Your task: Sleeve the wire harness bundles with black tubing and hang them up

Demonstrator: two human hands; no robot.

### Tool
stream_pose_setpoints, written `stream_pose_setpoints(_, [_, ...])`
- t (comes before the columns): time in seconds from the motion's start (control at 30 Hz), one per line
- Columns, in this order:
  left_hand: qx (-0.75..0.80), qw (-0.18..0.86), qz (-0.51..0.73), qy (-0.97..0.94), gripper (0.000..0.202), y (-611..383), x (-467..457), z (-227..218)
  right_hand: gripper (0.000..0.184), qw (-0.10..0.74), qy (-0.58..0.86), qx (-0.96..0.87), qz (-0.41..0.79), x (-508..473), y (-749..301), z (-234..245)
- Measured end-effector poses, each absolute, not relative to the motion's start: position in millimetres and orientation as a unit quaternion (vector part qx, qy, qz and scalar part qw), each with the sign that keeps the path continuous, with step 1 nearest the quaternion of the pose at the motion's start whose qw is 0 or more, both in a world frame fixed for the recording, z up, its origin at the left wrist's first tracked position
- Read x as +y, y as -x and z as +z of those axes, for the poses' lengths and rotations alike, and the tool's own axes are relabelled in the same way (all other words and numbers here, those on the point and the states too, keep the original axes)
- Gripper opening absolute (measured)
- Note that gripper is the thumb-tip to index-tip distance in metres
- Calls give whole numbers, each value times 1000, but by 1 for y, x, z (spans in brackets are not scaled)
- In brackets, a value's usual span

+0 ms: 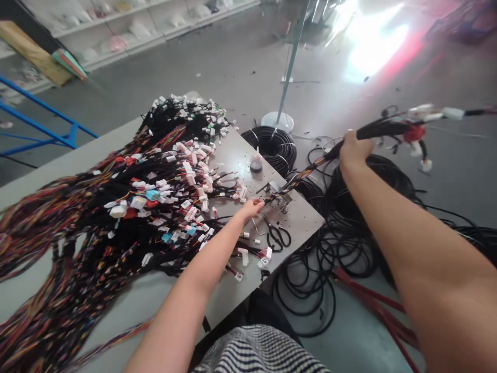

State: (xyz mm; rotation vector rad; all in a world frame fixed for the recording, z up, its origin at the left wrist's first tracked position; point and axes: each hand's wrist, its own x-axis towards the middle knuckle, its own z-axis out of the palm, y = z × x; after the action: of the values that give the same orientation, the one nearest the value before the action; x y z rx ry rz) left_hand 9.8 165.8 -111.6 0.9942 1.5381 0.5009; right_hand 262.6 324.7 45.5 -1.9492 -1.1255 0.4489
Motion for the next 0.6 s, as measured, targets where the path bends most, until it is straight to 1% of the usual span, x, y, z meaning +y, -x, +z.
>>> stream_pose_setpoints(0.1, [567,713,232,-340,32,-4,179,-110,42,288,748,-539,259,323,-257,49])
stream_pose_setpoints(0.13, [543,743,225,-320,30,-2,182,-110,43,234,738,-579,256,311,-249,49])
stream_pose_setpoints(0.17, [530,758,217,-311,27,-1,184,-111,41,187,730,-617,228,292,-238,45])
stream_pose_setpoints(0.23, [527,760,225,-306,22,0,185,-113,37,126,711,-678,137,238,-207,27])
stream_pose_setpoints(0.3, [536,747,254,-300,20,-3,180,-116,33,53,621,-758,191,175,-168,-5])
stream_pose_setpoints(0.33, [542,740,267,-294,21,-5,178,-117,27,-1,589,-775,227,147,-149,-23])
stream_pose_setpoints(0.37, [551,733,275,-288,21,-7,175,-117,19,-66,574,-777,252,124,-130,-43])
stream_pose_setpoints(0.4, [563,724,280,-282,22,-10,173,-117,17,-107,575,-769,258,108,-114,-61])
stream_pose_setpoints(0.47, [587,703,285,-283,23,-15,170,-116,25,-156,586,-753,255,95,-91,-90])
stream_pose_setpoints(0.53, [604,680,289,-299,21,-18,170,-114,30,-163,597,-746,247,99,-79,-108])
stream_pose_setpoints(0.6, [614,661,294,-316,19,-20,171,-112,31,-156,600,-745,247,107,-75,-115])
